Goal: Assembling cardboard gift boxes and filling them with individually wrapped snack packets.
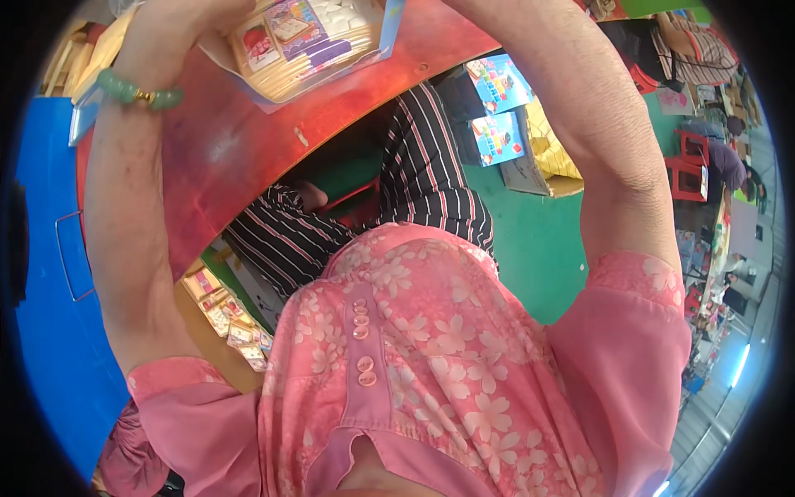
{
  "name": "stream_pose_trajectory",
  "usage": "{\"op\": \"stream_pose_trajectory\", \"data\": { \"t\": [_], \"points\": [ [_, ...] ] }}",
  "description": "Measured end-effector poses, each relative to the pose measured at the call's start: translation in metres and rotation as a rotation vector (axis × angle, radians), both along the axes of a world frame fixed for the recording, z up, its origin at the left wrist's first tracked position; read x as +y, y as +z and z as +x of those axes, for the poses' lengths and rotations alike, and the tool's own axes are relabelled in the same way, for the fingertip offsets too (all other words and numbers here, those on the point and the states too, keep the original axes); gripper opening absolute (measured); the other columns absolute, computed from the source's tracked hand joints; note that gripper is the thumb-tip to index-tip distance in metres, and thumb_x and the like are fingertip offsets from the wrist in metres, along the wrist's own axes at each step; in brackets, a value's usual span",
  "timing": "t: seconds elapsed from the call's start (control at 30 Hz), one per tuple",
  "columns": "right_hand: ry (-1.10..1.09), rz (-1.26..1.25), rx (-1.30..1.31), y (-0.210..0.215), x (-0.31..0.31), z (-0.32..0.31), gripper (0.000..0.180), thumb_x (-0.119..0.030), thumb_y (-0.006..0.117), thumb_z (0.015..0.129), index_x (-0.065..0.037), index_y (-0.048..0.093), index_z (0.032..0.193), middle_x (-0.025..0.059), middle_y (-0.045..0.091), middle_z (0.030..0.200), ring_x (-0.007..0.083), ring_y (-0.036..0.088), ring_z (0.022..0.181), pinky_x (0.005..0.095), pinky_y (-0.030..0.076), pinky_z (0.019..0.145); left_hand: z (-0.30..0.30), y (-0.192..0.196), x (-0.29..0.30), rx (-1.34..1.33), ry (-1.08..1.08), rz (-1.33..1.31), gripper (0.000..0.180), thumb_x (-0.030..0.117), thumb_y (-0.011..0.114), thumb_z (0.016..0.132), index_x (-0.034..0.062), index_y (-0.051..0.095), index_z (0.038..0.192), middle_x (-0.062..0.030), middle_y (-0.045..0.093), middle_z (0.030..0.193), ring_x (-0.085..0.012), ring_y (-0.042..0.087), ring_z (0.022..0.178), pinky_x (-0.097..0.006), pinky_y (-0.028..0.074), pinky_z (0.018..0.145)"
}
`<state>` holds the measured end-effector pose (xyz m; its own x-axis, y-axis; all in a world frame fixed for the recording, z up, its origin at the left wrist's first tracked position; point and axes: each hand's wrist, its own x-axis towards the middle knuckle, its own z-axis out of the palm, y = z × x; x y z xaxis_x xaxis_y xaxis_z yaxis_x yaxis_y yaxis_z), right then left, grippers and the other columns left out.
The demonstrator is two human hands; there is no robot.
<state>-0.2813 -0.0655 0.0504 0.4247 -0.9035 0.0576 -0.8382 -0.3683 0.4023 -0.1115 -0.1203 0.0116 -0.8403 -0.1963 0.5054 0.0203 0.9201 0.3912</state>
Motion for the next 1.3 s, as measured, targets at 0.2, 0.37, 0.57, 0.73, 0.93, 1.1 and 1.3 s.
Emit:
{"op": "stream_pose_trajectory", "data": {
  "t": [0.2,0.37,0.57,0.73,0.93,1.1,1.3],
  "points": [
    [-0.013,0.129,-0.144,0.008,0.007,0.005,0.065,-0.034,0.071,0.077,-0.015,0.051,0.136,0.0187,0.064,0.112,0.0368,0.06,0.105,0.0457,0.048,0.089,-0.018,-0.022,0.002,-0.458,0.808,-0.509,0.019,0.01,0.055,0.084,0.0011,0.068,0.095,-0.0195,0.069,0.093,-0.0298,0.068,0.091,-0.039,0.055,0.08],
    [-0.071,0.264,0.178,-0.011,-0.024,0.039,0.058,-0.035,0.065,0.084,0.0,0.048,0.127,0.0232,0.063,0.109,0.0317,0.061,0.104,0.0419,0.049,0.086,0.011,-0.011,0.016,-0.397,0.704,-0.132,0.012,0.015,0.069,0.068,0.0068,0.073,0.076,-0.0184,0.07,0.082,-0.0306,0.069,0.081,-0.042,0.055,0.072],
    [-0.141,0.224,-0.102,-0.022,-0.044,-0.004,0.053,-0.033,0.071,0.083,-0.009,0.053,0.127,0.0158,0.067,0.097,0.0278,0.065,0.089,0.038,0.049,0.076,0.1,-0.025,0.084,-0.066,0.876,0.195,0.017,0.012,0.063,0.074,0.0037,0.073,0.084,-0.0202,0.069,0.09,-0.0331,0.069,0.081,-0.043,0.055,0.07],
    [0.099,0.178,0.072,0.004,-0.053,-0.037,0.046,-0.032,0.064,0.086,-0.003,0.06,0.12,0.0155,0.064,0.11,0.0202,0.06,0.1,0.029,0.043,0.093,0.077,-0.016,0.152,0.529,0.816,0.146,0.025,0.018,0.057,0.085,0.0035,0.071,0.098,-0.026,0.067,0.099,-0.038,0.069,0.086,-0.045,0.055,0.072],
    [0.276,0.066,-0.739,0.005,0.108,0.021,0.047,-0.028,0.059,0.088,0.001,0.056,0.125,0.0171,0.061,0.121,0.0263,0.058,0.115,0.0343,0.041,0.101,0.176,-0.151,0.298,0.666,1.22,0.337,0.009,0.004,0.069,0.082,0.0036,0.071,0.092,-0.0085,0.07,0.083,-0.0183,0.067,0.072,-0.026,0.051,0.065],
    [0.499,0.868,-0.818,-0.041,0.158,0.108,0.047,-0.013,0.07,0.075,0.008,0.06,0.116,0.0195,0.067,0.105,0.0289,0.064,0.104,0.0386,0.046,0.095,0.258,-0.314,0.399,-0.135,1.918,0.969,0.069,0.028,0.076,0.077,-0.0048,0.048,0.13,-0.0276,0.061,0.116,-0.0367,0.059,0.113,-0.041,0.045,0.099],
    [0.436,1.177,-0.636,-0.103,0.168,0.135,0.047,-0.01,0.075,0.077,0.006,0.059,0.118,0.014,0.069,0.098,0.0228,0.066,0.096,0.0335,0.05,0.087,0.302,-0.439,0.451,0.337,2.311,1.611,0.1,0.053,0.073,0.074,-0.0068,0.028,0.14,-0.0282,0.032,0.146,-0.0405,0.037,0.133,-0.044,0.036,0.107]
  ]
}}
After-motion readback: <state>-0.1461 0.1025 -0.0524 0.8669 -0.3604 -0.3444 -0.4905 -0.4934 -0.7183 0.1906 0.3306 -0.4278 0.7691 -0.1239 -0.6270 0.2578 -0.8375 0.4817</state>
